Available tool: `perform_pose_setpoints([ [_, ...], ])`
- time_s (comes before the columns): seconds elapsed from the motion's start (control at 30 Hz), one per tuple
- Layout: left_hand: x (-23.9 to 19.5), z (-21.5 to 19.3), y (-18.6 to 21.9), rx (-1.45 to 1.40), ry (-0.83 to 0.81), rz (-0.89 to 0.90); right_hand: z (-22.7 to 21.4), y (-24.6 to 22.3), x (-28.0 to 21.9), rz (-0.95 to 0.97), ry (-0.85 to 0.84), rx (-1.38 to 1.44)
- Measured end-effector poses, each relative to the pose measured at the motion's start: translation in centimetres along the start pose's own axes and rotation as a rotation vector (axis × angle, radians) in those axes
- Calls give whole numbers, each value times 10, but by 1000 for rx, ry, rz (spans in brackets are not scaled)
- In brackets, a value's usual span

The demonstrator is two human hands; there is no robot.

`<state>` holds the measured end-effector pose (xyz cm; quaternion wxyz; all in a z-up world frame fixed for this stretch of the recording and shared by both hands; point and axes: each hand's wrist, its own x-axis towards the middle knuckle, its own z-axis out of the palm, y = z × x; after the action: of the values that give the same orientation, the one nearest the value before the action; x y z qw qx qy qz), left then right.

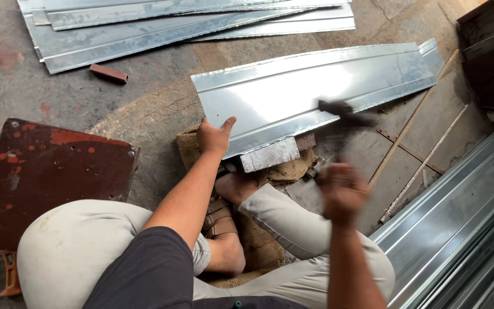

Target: The person is using a hammer to flatten and shape the edges of several long metal sheets while sitting on the ground.

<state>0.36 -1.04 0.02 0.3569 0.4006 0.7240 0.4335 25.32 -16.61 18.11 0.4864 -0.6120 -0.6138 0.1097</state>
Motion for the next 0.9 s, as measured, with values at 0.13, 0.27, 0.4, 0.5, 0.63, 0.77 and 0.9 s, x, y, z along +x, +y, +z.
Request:
perform_pose_setpoints([
  [0.13, -1, -1, -1, 27, -3, 22, -34, -6, 35, -221, 278, 488],
  [0.27, 0, -1, -1, 32, 2, 47, 14, 52, 9, -229, 347, 508],
  [0.4, 4, 0, 0, 60, -6, 8, 41, 75, -13, 349, -106, -162],
  [0.5, 3, 1, -3, 74, -6, 9, 18, 45, 3, 381, -54, 156],
  [0.63, 3, 1, -4, 111, 5, 14, -29, 7, 43, -22, 187, 426],
  [0.77, 4, -3, -2, -14, -59, 3, -36, 26, 30, -97, 292, 611],
  [0.9, 2, -16, -4, -44, -82, -44, 36, 109, -16, 223, 114, 947],
])
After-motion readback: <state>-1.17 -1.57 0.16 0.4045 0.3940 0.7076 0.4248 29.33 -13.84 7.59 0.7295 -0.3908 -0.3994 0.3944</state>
